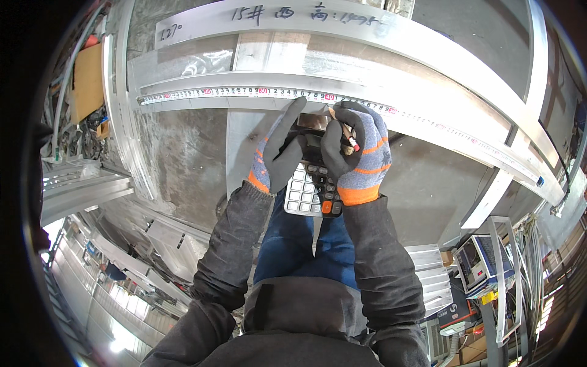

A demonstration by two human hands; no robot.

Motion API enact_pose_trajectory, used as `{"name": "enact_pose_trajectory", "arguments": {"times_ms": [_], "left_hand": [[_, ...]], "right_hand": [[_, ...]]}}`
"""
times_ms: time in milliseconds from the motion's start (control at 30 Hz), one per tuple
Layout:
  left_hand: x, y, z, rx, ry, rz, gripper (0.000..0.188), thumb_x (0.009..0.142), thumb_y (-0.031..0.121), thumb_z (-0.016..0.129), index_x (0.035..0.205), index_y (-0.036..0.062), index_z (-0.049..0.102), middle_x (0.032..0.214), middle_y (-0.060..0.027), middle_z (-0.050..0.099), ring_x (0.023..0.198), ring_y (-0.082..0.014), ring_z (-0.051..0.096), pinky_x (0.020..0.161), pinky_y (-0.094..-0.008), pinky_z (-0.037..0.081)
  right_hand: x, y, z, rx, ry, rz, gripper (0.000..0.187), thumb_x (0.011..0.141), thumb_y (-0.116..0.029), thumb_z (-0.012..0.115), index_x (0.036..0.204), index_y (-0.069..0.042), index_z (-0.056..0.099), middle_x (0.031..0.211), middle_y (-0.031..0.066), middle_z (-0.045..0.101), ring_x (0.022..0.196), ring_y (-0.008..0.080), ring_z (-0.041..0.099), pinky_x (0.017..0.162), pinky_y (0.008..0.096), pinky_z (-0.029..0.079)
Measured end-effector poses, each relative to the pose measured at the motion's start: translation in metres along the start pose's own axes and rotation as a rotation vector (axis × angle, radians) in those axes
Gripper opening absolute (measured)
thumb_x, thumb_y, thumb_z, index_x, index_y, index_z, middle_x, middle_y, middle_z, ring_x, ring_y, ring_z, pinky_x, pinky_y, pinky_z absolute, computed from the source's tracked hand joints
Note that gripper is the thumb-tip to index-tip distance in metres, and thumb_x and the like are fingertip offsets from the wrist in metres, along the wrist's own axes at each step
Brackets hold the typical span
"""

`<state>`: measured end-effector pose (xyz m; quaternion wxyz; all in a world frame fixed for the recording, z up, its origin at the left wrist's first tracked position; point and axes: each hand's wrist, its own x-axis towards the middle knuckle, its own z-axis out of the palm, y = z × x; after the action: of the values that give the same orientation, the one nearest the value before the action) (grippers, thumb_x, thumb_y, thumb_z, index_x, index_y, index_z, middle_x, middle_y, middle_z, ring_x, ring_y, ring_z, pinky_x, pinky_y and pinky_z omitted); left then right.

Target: The person measures a long metal profile with a tape measure, records values on a calculator, and marks the profile with a pencil. The person repeats this process for multiple sections of the profile.

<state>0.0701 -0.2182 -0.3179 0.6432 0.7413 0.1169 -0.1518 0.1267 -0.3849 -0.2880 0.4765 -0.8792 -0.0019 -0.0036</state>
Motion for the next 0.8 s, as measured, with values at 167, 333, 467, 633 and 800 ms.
{"name": "enact_pose_trajectory", "arguments": {"times_ms": [167,333,467,633,800], "left_hand": [[0.0012,-0.0003,-0.0011,0.013,0.005,0.027,0.073,0.095,-0.011,0.048,0.165,0.0069,0.042,0.152,-0.0142,0.057,0.125,-0.0182,0.063,0.103,-0.0325,0.054],[0.0005,0.0025,-0.0003,-0.004,0.018,0.027,0.072,0.094,-0.008,0.051,0.164,0.0085,0.044,0.154,-0.0159,0.056,0.132,-0.0218,0.06,0.108,-0.0342,0.051],[0.0012,0.0046,0.0008,-0.06,0.038,0.003,0.071,0.093,-0.004,0.055,0.162,0.0112,0.049,0.153,-0.0172,0.058,0.138,-0.0275,0.058,0.117,-0.038,0.047],[0.0005,0.0062,0.0002,-0.045,0.031,-0.02,0.071,0.094,-0.004,0.055,0.163,0.0118,0.048,0.152,-0.0162,0.058,0.139,-0.0268,0.057,0.117,-0.0374,0.047],[0.0018,0.0085,-0.0011,0.045,0.012,0.019,0.074,0.093,-0.01,0.049,0.165,0.0056,0.041,0.155,-0.0168,0.056,0.129,-0.0198,0.061,0.106,-0.0335,0.053]], "right_hand": [[0.0008,-0.0009,0.0001,-0.013,0.001,0.009,0.02,0.086,-0.005,0.074,0.106,-0.003,0.076,0.108,0.0145,0.075,0.103,0.0322,0.072,0.09,0.0412,0.058],[0.0025,-0.0011,-0.0064,-0.043,-0.059,0.0,0.019,0.085,-0.005,0.075,0.104,-0.003,0.076,0.107,0.0145,0.075,0.1,0.0323,0.072,0.089,0.0417,0.059],[0.0021,-0.0015,-0.0079,0.021,-0.065,0.021,0.018,0.086,-0.005,0.074,0.104,-0.003,0.076,0.106,0.0137,0.075,0.1,0.0315,0.072,0.088,0.0411,0.059],[0.0019,-0.0023,-0.0045,-0.02,-0.024,-0.004,0.018,0.088,-0.004,0.073,0.106,-0.004,0.076,0.107,0.0133,0.075,0.1,0.0301,0.072,0.088,0.0398,0.059],[0.0047,-0.0039,-0.0019,0.013,-0.012,-0.009,0.019,0.088,-0.004,0.073,0.106,-0.004,0.075,0.106,0.0138,0.075,0.1,0.0304,0.072,0.088,0.0401,0.059]]}}
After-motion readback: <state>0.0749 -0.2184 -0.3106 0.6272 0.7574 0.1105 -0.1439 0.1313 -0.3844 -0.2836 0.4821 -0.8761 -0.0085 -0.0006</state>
